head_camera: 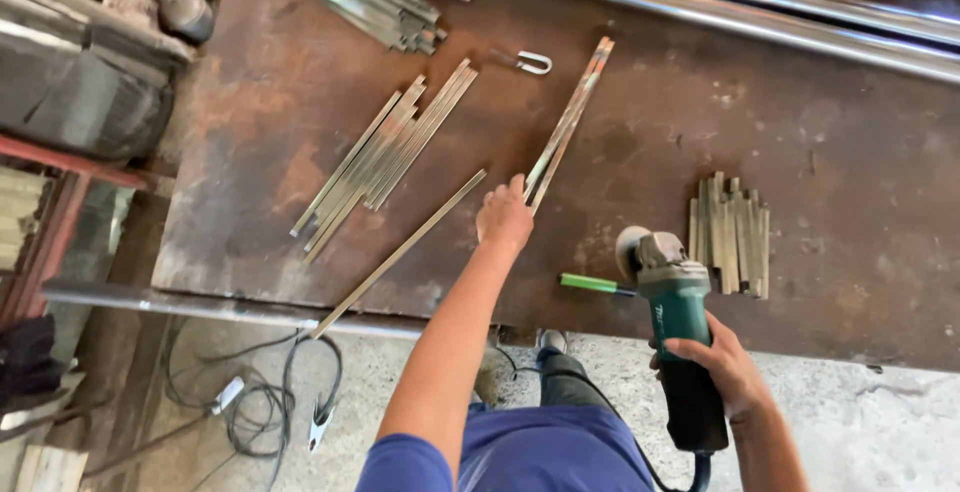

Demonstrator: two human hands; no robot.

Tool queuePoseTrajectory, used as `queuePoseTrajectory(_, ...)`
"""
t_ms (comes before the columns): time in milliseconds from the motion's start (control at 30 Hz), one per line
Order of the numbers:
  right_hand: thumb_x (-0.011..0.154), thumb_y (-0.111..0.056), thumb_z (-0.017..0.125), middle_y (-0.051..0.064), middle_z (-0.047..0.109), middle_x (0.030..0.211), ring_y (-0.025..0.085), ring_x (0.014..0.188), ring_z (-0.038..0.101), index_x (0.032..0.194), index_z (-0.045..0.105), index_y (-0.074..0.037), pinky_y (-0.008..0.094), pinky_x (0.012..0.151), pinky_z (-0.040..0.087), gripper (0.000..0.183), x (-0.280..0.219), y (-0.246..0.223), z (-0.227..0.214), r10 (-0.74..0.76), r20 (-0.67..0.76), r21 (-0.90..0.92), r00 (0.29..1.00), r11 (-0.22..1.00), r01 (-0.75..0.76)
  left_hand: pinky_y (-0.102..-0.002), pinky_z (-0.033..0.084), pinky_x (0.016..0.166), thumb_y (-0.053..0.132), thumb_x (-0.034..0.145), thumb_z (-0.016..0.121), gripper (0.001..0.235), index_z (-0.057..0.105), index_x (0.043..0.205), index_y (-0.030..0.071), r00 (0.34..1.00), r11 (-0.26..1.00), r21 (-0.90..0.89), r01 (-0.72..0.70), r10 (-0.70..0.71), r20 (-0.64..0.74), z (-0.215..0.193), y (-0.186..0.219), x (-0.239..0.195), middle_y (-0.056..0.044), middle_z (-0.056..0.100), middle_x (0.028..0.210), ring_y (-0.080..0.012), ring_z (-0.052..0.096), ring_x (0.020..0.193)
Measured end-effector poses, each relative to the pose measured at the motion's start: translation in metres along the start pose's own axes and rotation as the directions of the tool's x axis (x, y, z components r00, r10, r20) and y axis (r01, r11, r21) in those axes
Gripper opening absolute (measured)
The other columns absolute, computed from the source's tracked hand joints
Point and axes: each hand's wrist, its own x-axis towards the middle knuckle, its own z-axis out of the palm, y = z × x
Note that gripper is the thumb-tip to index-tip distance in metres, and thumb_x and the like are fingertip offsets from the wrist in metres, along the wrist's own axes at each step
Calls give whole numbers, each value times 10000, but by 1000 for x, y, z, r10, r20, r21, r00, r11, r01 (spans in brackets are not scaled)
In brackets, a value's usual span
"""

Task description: Grinding the ends and edges of small metal bars using an angle grinder on a workbench.

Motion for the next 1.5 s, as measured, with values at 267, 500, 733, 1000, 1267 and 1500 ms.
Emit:
queuePoseTrajectory(267, 718, 1, 626, 317, 631, 845, 414, 694, 628, 1172, 559, 112, 481, 642, 481, 472, 18, 15, -38, -40, -32, 104, 999, 994, 43, -478, 531, 834, 288, 875, 617, 358, 576, 1223, 218, 977, 990, 140, -25, 54, -208, 42, -2, 27, -107, 597, 1114, -343, 609, 1040)
queuePoseTrajectory(500, 664, 17, 637, 338, 650, 914, 435, 705, 628, 1232, 548, 110, 512, 637, 487, 583, 15, 7, -6, -34, 34, 65, 999, 997, 32, -464, 446, 801, 377, 954, 670, 239, 549, 983, 173, 903, 899, 384, 210, -28, -428, -4, -164, -61, -85, 543, 1016, -301, 538, 967)
queuePoseTrajectory(733, 611, -86, 905, 105, 534, 747, 246, 694, 531, 925, 688, -24, 377, 621, 413, 387, -35, -14, 92, -133, 165, -307, 977, 935, 179, -394, 600, 676, 348, 1035, 586, 253, 636, 1176, 144, 842, 991, 121, -59, 114, -527, -8, -200, -184, -97, 667, 942, -298, 733, 775)
queuePoseTrajectory(1000, 603, -122, 905, 136, 625, 882, 261, 806, 596, 1083, 708, -29, 385, 674, 472, 527, -30, 32, 161, 8, 344, -430, 939, 890, 150, -417, 559, 717, 524, 1032, 579, 384, 714, 965, 170, 904, 529, -774, 348, -408, 128, 76, -236, -318, -80, 680, 703, -231, 667, 690)
queuePoseTrajectory(1267, 600, -123, 904, 160, 625, 957, 286, 860, 599, 1172, 676, -3, 391, 723, 492, 627, -25, 64, 191, 93, 349, -454, 933, 887, 81, -280, 514, 598, 518, 986, 649, 356, 738, 866, 195, 866, 325, -868, 375, -458, 203, 126, -248, -325, 1, 633, 601, -122, 633, 558)
queuePoseTrajectory(1500, 583, -218, 917, 257, 597, 1173, 359, 1058, 607, 1407, 532, 61, 477, 865, 497, 951, -29, 58, 204, 205, 305, -562, 930, 827, 2, -309, 513, 641, 504, 972, 663, 352, 746, 904, 169, 844, 348, -854, 385, -507, 174, 122, -238, -324, -19, 638, 632, -144, 630, 599)
